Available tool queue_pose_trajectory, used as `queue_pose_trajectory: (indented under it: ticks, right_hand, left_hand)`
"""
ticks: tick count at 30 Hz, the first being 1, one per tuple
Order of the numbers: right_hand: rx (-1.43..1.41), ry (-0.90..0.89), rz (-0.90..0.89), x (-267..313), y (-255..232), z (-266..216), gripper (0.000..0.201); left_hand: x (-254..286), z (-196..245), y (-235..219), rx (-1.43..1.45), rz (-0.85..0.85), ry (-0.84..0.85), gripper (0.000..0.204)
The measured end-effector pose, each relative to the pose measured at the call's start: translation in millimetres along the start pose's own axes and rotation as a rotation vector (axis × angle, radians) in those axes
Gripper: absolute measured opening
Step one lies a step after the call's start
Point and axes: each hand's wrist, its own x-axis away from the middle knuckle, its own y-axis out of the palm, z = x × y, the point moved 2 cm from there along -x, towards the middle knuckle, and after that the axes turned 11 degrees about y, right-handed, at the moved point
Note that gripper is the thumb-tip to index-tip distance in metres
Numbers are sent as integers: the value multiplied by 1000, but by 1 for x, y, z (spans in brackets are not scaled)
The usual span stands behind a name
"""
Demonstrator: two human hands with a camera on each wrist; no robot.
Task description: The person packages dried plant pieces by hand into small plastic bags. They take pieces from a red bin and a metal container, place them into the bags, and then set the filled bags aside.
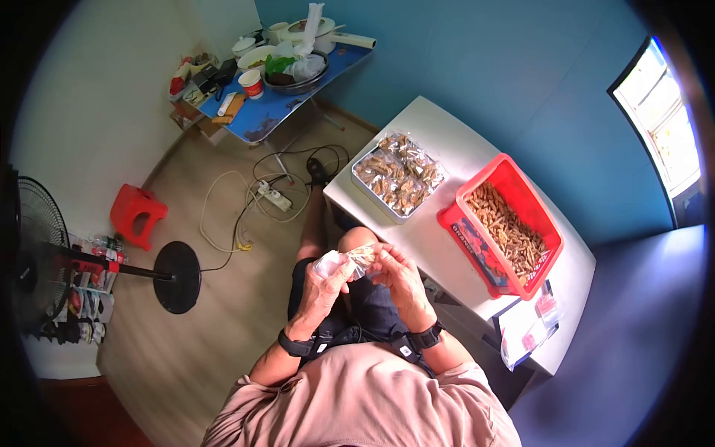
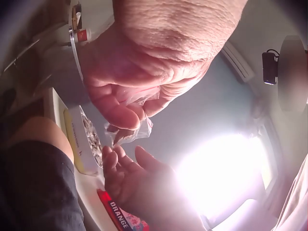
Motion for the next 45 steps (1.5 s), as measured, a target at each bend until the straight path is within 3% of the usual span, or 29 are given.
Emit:
queue_pose_trajectory:
  ticks: [1,4,5,8,10,11,16,21,25,27,30,39,45]
  right_hand:
    - [39,-36,78,5,0,1,22]
    - [253,-327,92,21,-5,0,25]
    - [249,-327,90,28,-5,1,25]
    - [358,-261,-109,44,-7,12,24]
    - [488,-81,-134,58,1,12,28]
    - [575,-128,-92,63,3,12,30]
    - [570,-149,-103,73,-3,13,23]
    - [435,-13,-196,77,-14,17,21]
    - [469,35,-174,82,-18,8,18]
    - [655,51,-124,84,-22,7,16]
    - [716,29,-102,81,-31,10,17]
    - [550,142,-105,78,-41,12,17]
    - [539,127,-101,80,-35,17,19]
  left_hand:
    - [5,7,1,-2,-10,10,25]
    - [18,12,1,-47,-42,24,26]
    - [21,14,3,-56,-44,18,25]
    - [31,6,6,-67,-70,1,23]
    - [36,2,10,-67,-97,-12,21]
    - [38,1,14,-30,-94,-13,19]
    - [44,-3,20,2,-130,-61,19]
    - [45,-11,19,-18,-270,-142,22]
    - [47,-15,24,9,-301,-188,22]
    - [46,-18,24,-28,-318,-210,22]
    - [44,-21,26,-15,-395,-212,22]
    - [39,-24,31,55,-473,-291,19]
    - [38,-30,28,55,-418,-262,19]
